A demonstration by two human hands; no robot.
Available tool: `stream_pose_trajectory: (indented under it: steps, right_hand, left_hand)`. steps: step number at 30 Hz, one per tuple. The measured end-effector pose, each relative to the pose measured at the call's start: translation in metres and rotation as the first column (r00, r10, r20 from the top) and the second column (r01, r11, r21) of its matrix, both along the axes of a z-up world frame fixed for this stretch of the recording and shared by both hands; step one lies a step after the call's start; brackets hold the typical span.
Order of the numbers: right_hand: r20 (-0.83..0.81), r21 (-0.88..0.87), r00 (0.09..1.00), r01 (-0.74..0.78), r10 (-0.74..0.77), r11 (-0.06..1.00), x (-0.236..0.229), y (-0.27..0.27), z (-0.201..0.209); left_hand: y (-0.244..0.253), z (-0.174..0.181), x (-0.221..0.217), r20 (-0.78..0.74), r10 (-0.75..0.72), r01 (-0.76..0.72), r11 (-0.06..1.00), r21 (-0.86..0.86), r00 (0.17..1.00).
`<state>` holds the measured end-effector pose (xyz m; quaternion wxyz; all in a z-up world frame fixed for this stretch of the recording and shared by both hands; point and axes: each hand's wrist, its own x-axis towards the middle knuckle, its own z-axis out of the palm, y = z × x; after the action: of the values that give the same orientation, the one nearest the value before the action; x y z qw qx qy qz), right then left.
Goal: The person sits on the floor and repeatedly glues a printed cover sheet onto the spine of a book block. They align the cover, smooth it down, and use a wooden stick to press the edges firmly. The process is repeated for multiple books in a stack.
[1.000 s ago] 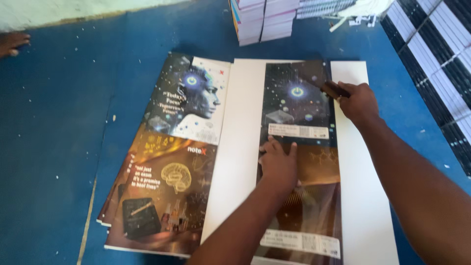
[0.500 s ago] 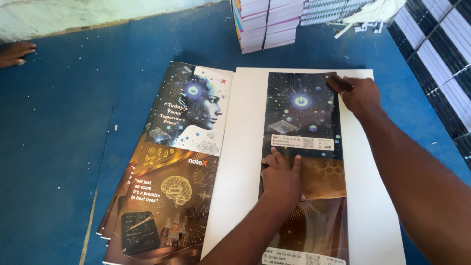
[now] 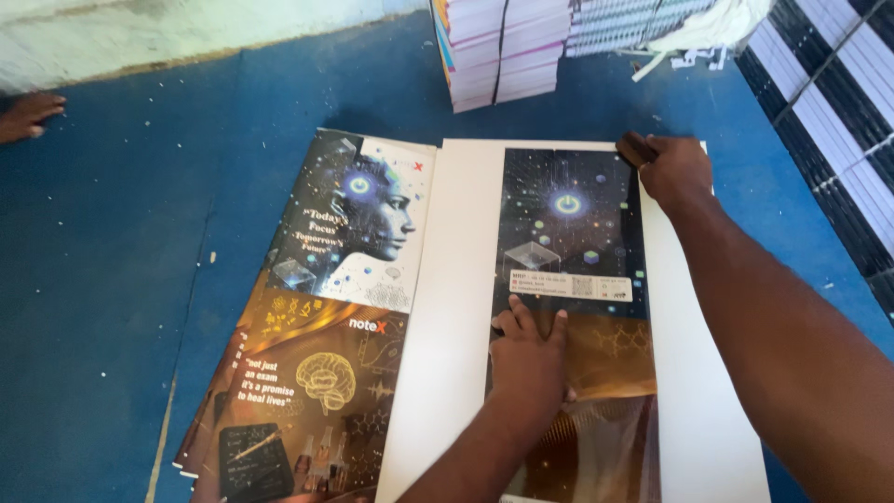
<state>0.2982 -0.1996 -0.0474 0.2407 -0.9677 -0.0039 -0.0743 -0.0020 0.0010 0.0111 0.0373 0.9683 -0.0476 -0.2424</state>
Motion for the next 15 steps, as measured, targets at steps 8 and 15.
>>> stream_pose_trajectory:
  steps: [8,15]
  right_hand:
    - [-0.128,-0.176,0.985,0.092,-0.116,0.980,-0.002,0.014,0.011]
    - [-0.106,-0.294,0.994,-0.024,-0.007,0.955,-0.030,0.011,0.018]
  left_hand:
    - [0.001,-0.009,-0.004,0.058,0.009,-0.008,1.000,-0.029,0.998]
    - [-0.003,-0.017,0.002,0.009,0.046,-0.045,0.998,-0.032,0.999]
